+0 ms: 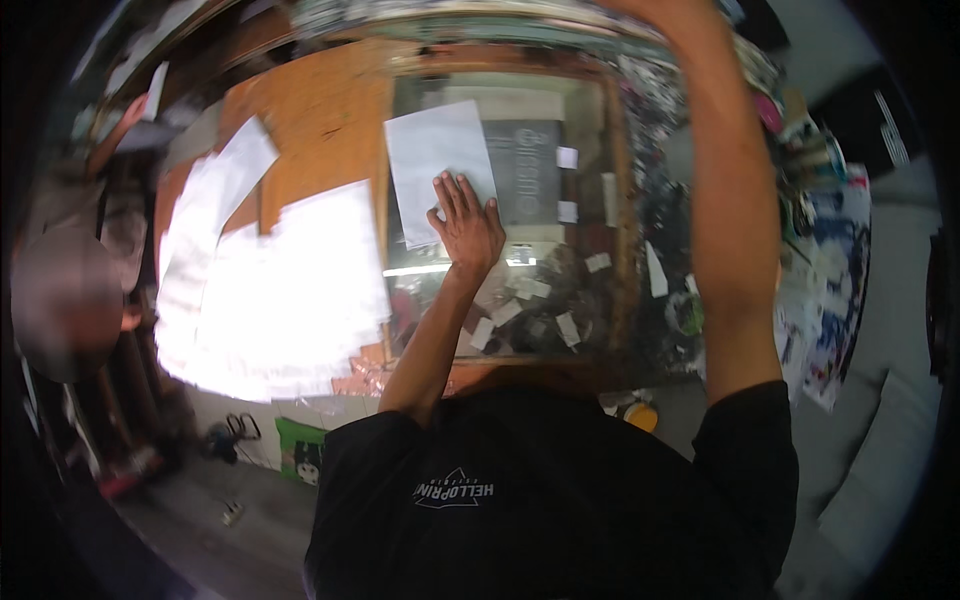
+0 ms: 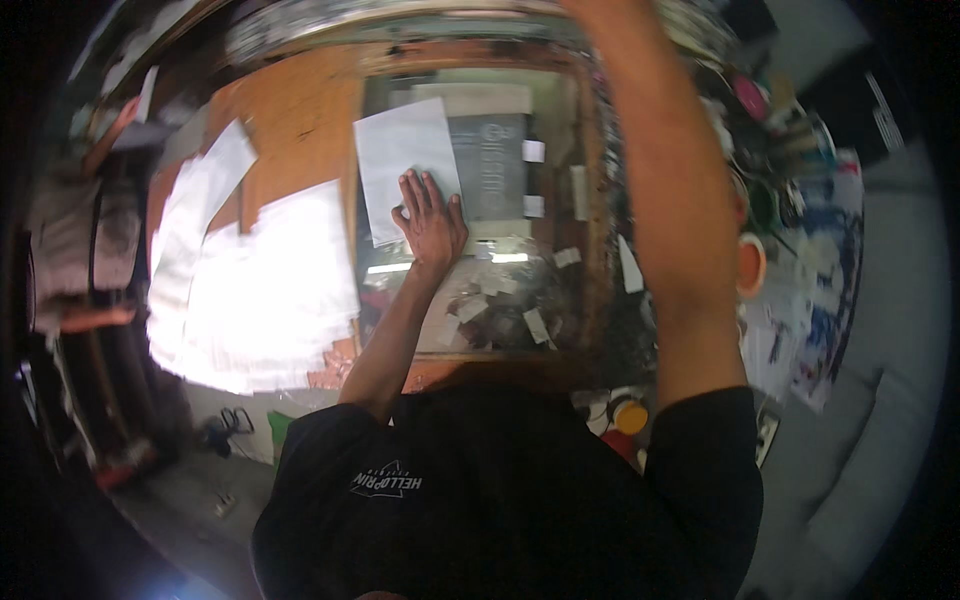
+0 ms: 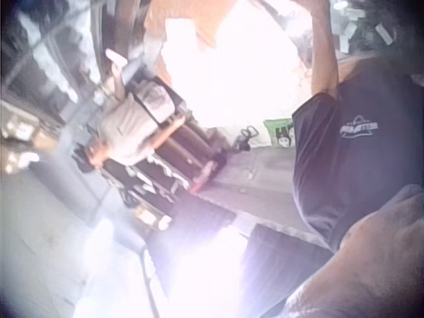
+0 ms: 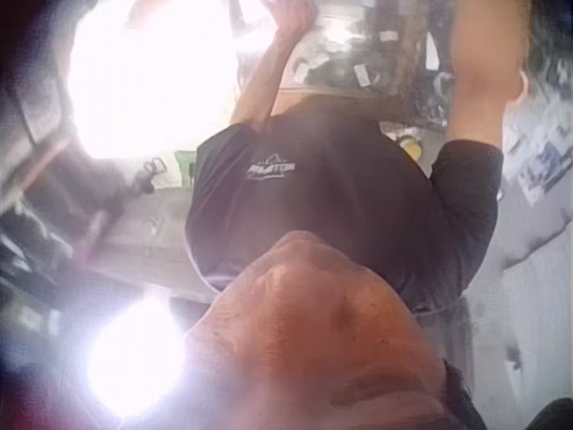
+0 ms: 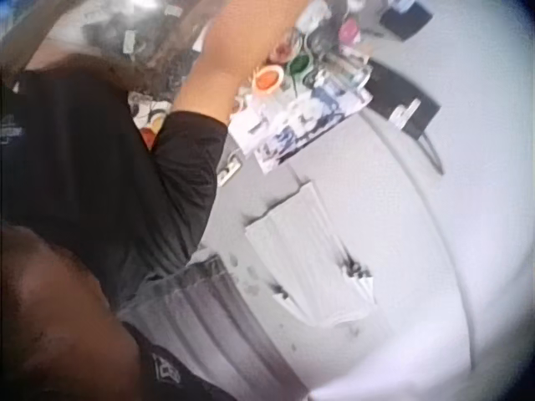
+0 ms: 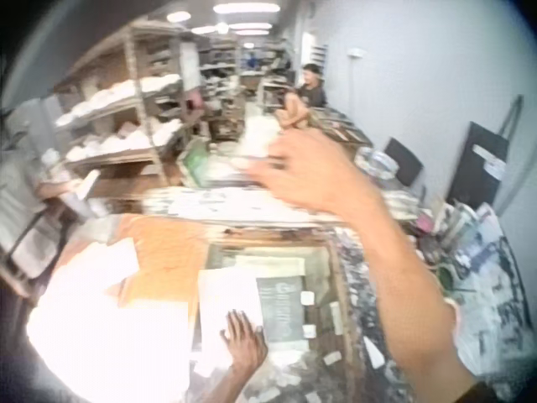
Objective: The person performs screen printing by placing white paper under a screen, applying ink with a squeegee, and lifting the screen to reveal printed sheets. A coworker assists by removing finished prints and supplying new paper.
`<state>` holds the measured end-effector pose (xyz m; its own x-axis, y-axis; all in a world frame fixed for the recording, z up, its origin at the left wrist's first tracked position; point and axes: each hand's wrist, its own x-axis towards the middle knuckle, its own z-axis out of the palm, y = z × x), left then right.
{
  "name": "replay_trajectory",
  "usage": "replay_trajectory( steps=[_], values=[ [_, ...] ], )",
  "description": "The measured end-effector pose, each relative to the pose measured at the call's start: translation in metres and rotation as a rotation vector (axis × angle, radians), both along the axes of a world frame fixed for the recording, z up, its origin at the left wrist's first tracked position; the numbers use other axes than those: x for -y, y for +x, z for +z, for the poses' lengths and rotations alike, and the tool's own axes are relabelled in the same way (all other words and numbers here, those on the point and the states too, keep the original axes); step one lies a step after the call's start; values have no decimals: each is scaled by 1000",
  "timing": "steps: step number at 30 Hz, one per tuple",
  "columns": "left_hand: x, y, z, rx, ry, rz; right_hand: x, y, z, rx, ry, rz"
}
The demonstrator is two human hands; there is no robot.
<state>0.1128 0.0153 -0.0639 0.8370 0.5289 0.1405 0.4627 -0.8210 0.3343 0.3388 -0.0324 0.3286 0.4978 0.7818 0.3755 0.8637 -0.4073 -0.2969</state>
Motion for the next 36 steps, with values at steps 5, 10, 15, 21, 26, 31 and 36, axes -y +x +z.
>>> replay_trajectory(
  steps=[5,10,15,21,26,31,36],
  values=[
    [53,52,13,23,-88,-263,15,6,15,-220,-131,4],
    [38,32,11,165,-192,-294,37,11,17,-312,51,109],
    [35,0,16,-5,33,-270,45,-6,12,-304,110,103],
    [44,-19,16,-17,10,-280,29,-9,20,-297,-93,-28],
    [45,-21,18,-1,-8,-305,28,-1,6,-291,-22,18],
    [29,-40,62,289,-371,-195,25,-33,-32,-174,-3,43],
    [32,-91,146,900,-1646,42,74,-139,-172,270,180,-20]
  ],
)
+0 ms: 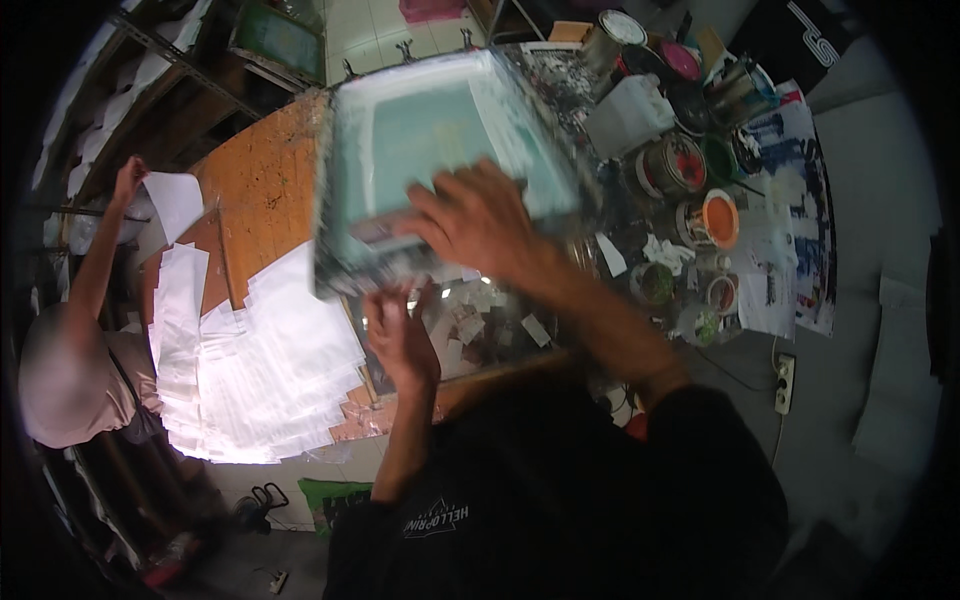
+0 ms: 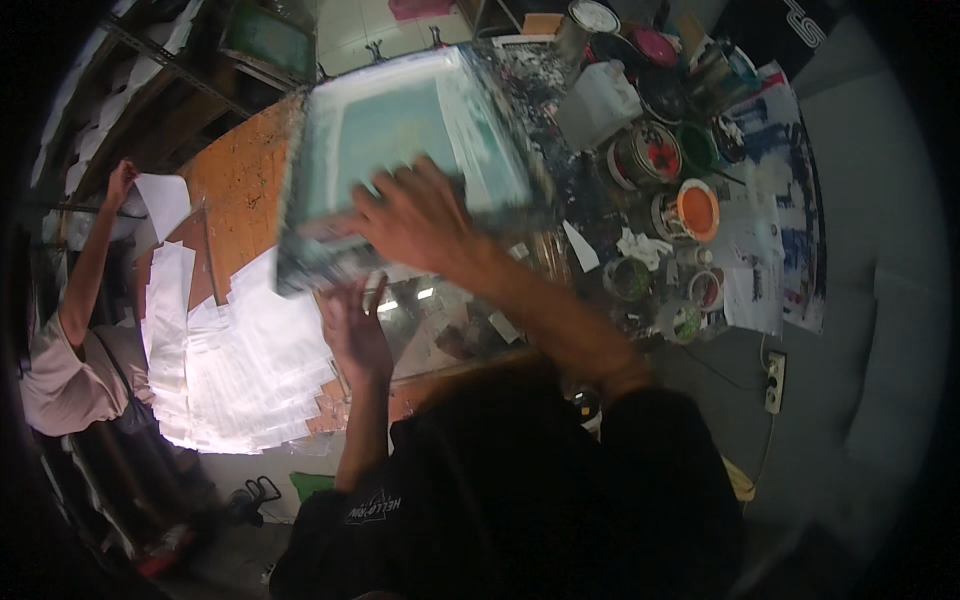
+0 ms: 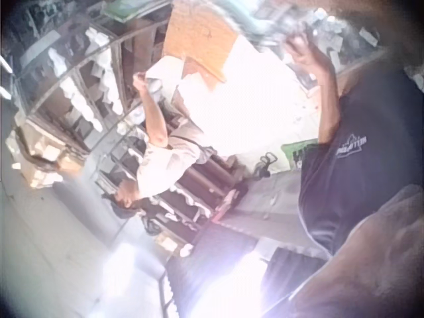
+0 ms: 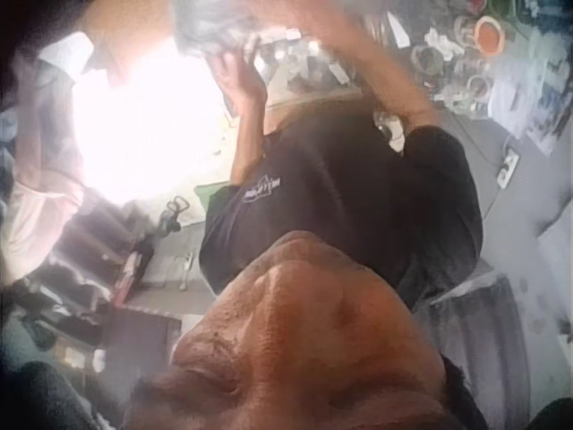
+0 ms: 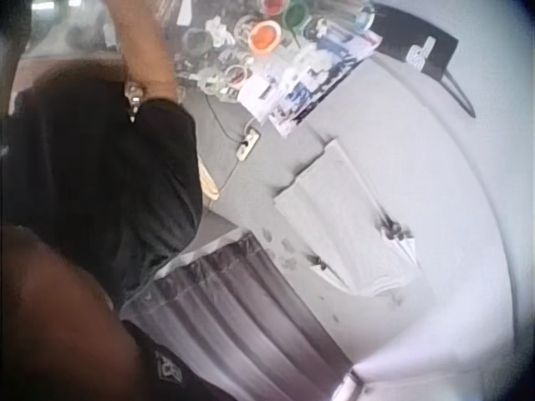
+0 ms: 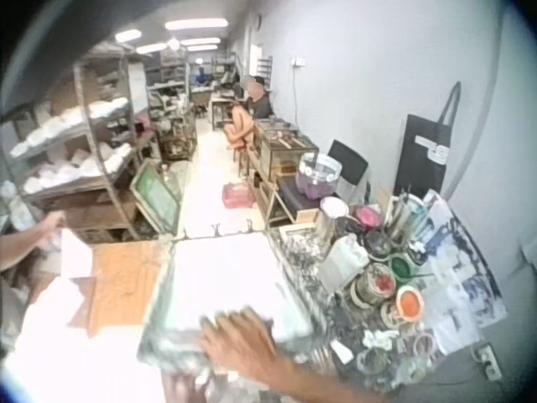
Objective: The person performs screen printing by placing white paper under a screen, applying ink with a squeegee, and lifting the screen to reveal printed sheets. A coworker assists by removing finished prints and supplying new paper.
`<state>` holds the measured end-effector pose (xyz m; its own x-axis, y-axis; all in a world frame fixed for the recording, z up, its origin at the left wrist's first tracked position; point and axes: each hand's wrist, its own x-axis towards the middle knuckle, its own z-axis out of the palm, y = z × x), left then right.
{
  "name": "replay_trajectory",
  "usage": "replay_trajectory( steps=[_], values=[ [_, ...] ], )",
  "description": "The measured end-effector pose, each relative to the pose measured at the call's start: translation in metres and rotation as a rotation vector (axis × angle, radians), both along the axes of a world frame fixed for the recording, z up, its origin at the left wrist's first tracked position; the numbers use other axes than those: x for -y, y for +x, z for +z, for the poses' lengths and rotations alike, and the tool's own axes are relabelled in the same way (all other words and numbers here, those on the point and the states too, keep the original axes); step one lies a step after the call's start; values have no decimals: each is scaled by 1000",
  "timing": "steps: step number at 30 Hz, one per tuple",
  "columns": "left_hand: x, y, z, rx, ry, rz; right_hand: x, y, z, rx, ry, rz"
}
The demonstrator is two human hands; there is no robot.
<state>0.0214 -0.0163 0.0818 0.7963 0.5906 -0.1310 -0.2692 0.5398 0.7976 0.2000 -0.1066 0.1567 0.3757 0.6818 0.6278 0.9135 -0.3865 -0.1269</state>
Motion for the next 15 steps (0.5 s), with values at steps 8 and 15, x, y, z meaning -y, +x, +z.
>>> replay_trajectory(
  steps=[8,15],
  values=[
    [-6,-8,-72,-581,-636,-75,14,-25,-122,-373,-317,-121],
    [-10,-11,-76,-533,-627,-122,8,-16,-133,-285,-319,-157]
  ],
)
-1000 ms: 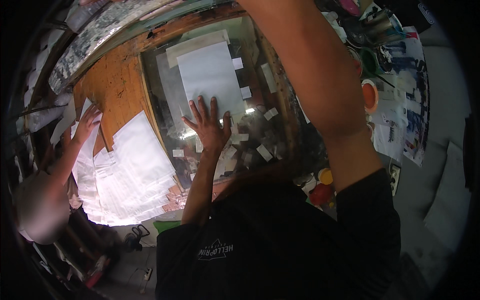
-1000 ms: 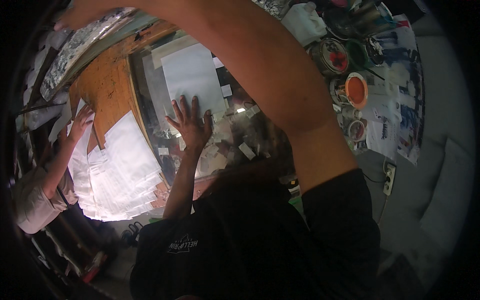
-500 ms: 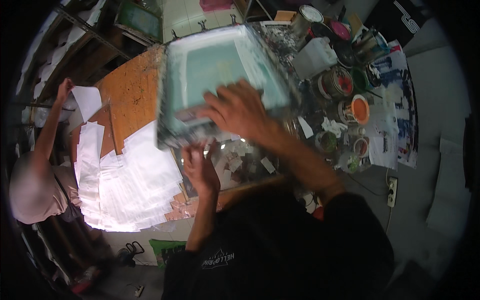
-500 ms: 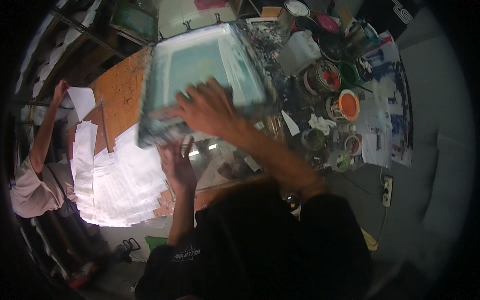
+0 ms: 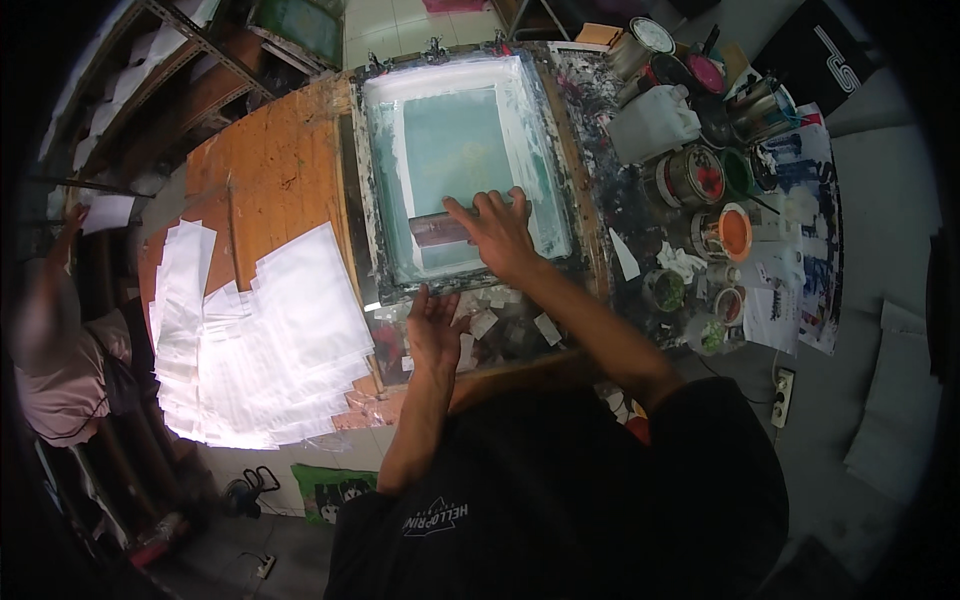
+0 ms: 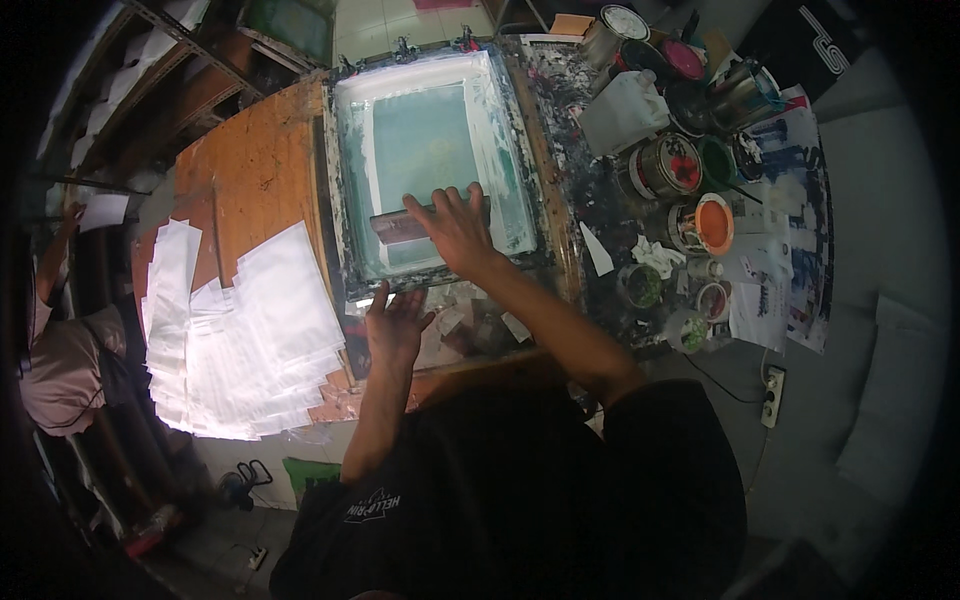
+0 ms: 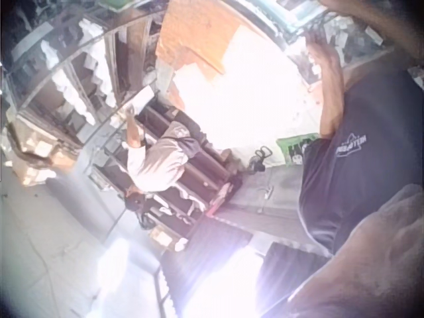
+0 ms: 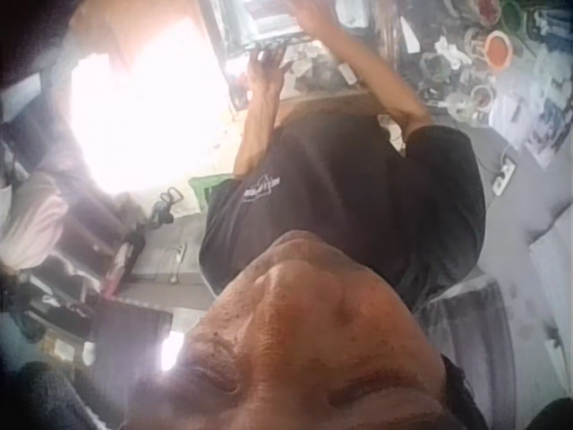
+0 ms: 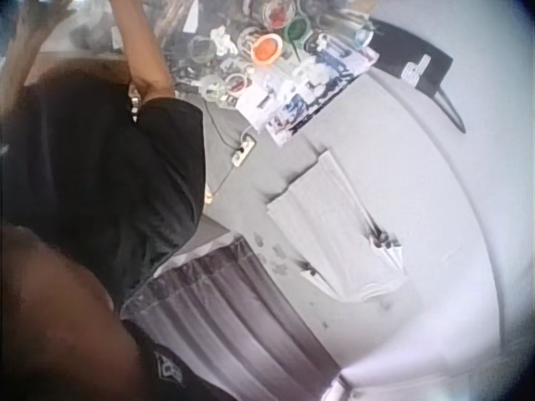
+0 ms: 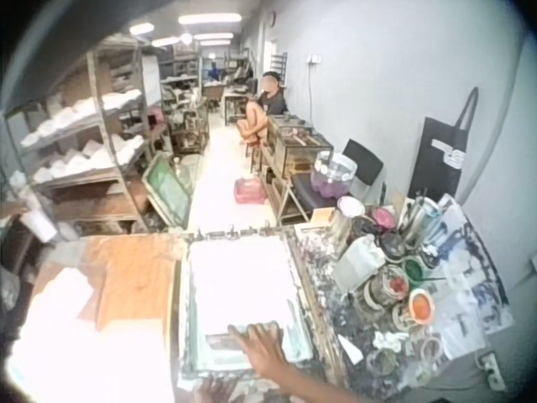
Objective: The person performs screen printing by placing white paper under a screen, applying ink with a squeegee, and lifting the screen to reveal printed sheets. A coworker assists by removing finished prints and supplying new paper.
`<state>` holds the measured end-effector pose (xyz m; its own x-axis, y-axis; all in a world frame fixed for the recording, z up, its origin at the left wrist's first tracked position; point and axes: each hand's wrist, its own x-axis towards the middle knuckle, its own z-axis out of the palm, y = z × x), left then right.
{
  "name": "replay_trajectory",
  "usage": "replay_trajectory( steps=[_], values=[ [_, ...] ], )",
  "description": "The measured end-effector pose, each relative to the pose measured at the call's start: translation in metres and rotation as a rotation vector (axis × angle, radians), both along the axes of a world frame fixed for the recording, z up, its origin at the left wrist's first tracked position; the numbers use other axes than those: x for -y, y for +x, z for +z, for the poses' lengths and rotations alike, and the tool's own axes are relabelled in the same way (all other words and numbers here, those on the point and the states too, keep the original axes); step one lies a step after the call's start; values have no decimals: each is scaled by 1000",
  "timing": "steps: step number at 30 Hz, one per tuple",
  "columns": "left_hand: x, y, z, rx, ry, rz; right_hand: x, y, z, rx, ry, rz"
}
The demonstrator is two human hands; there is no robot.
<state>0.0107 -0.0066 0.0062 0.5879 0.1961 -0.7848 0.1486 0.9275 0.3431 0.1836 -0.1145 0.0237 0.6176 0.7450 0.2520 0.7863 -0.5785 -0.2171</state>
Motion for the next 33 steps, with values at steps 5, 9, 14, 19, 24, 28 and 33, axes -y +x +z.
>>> replay_trajectory(
  steps=[5,9,14,19,24,28,33],
  values=[
    [0,10,11,-9,65,-49,-12,24,-29,62,46,3],
    [3,7,10,-17,93,-69,-52,96,-40,131,49,-26],
    [1,7,-4,-89,26,20,-92,192,-35,138,51,-75],
    [-1,-1,-7,-129,-11,76,-64,165,-6,-247,-77,63],
    [-3,-3,19,-22,38,44,4,27,30,-145,73,108],
    [-17,-3,51,271,80,39,13,-17,92,64,30,54],
    [-50,39,106,656,275,-3,-6,31,174,189,210,80]
  ],
)
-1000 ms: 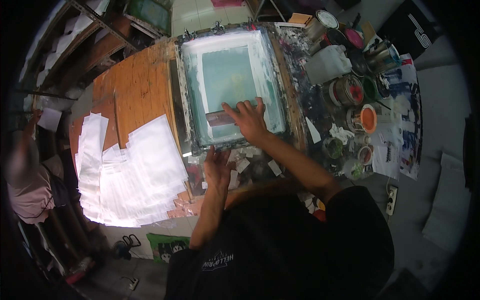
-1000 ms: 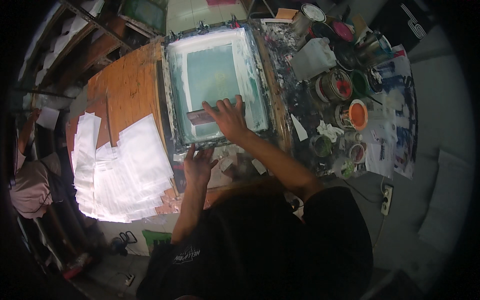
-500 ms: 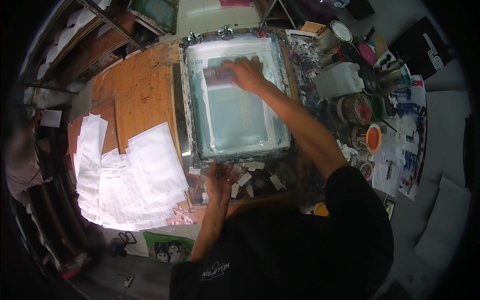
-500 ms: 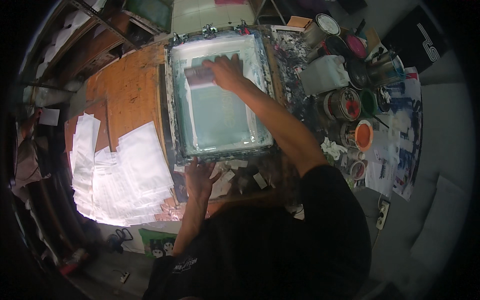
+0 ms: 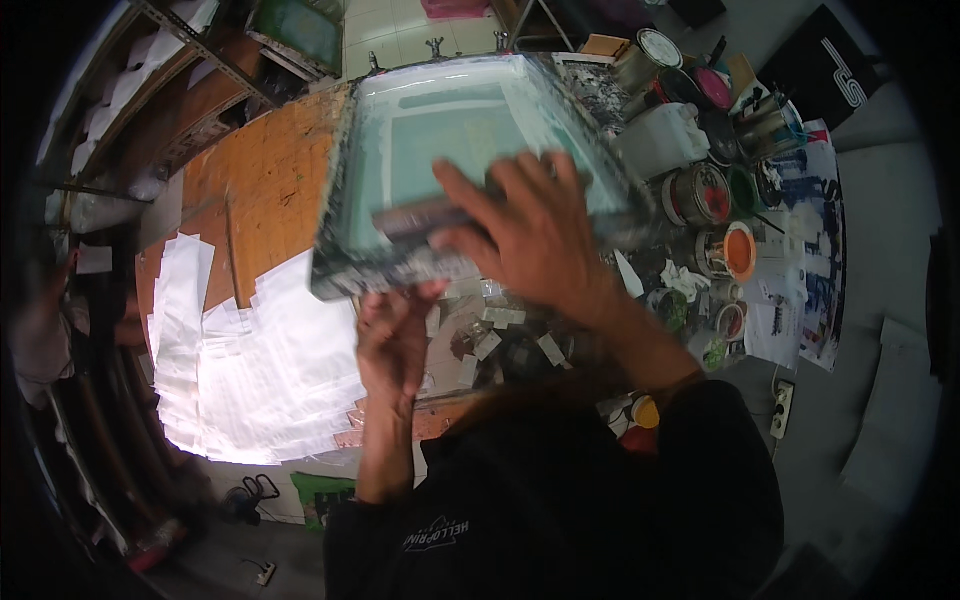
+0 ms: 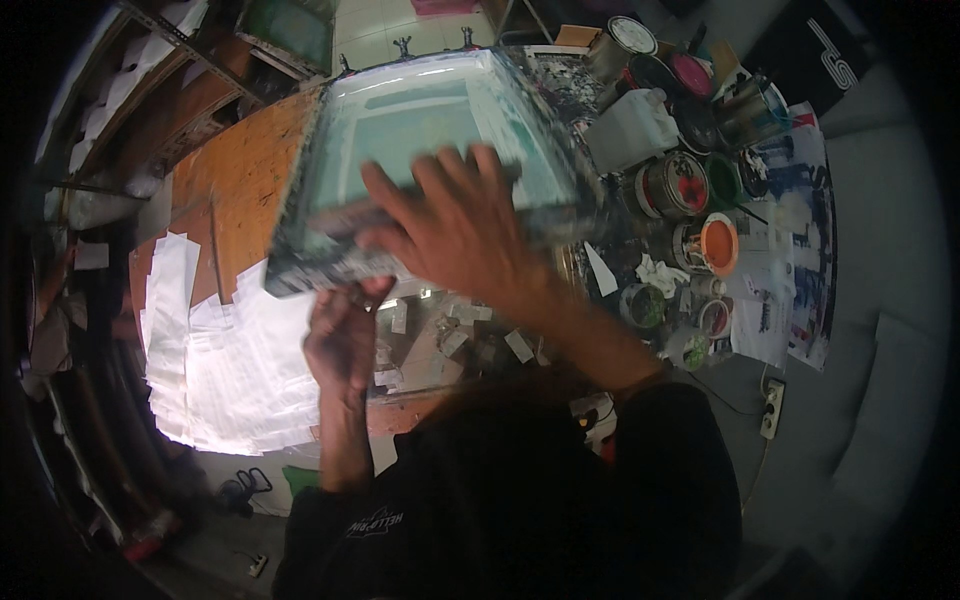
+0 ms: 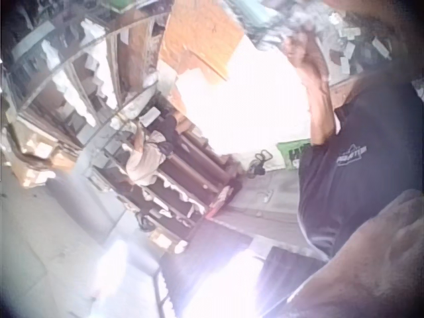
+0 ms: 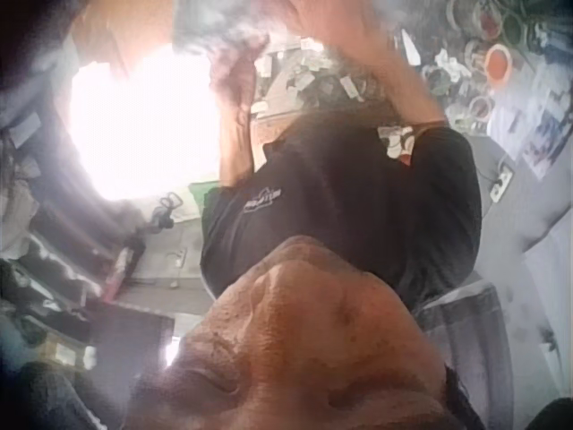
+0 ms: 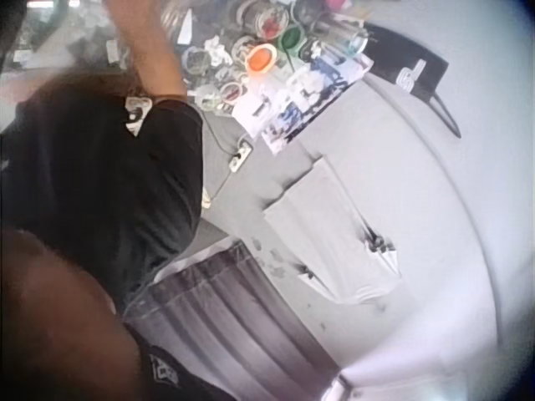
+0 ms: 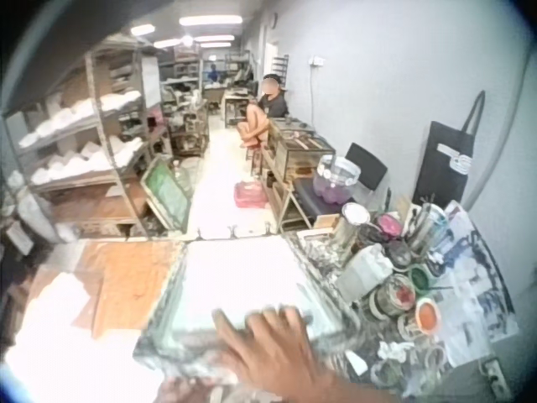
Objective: The person performs screen printing by placing white paper under a screen, applying ink with a squeegee, and lifting the screen to reveal printed sheets. A coworker assists by removing finished prints and supplying new paper.
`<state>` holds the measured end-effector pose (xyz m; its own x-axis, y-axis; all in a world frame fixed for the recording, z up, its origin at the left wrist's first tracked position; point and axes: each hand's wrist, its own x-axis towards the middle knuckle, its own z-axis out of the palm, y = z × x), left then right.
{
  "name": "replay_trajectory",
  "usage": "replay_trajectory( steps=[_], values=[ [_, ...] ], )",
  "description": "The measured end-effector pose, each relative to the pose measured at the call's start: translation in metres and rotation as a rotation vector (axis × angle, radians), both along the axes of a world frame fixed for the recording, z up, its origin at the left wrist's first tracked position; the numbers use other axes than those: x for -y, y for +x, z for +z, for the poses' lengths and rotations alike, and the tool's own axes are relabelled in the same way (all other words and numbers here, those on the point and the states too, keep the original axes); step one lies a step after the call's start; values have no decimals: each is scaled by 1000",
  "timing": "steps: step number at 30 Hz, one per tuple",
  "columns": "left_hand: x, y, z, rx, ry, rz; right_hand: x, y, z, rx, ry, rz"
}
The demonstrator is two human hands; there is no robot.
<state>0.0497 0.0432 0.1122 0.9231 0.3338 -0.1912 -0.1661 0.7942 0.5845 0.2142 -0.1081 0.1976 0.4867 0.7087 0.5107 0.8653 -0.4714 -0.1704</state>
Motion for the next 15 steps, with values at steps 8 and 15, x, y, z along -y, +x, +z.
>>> replay_trajectory(
  steps=[8,15],
  values=[
    [-117,190,-165,-639,1555,-8,-45,87,128,-287,-77,100],
    [-66,185,-154,-293,1631,301,-51,106,149,-457,-155,-7]
  ],
)
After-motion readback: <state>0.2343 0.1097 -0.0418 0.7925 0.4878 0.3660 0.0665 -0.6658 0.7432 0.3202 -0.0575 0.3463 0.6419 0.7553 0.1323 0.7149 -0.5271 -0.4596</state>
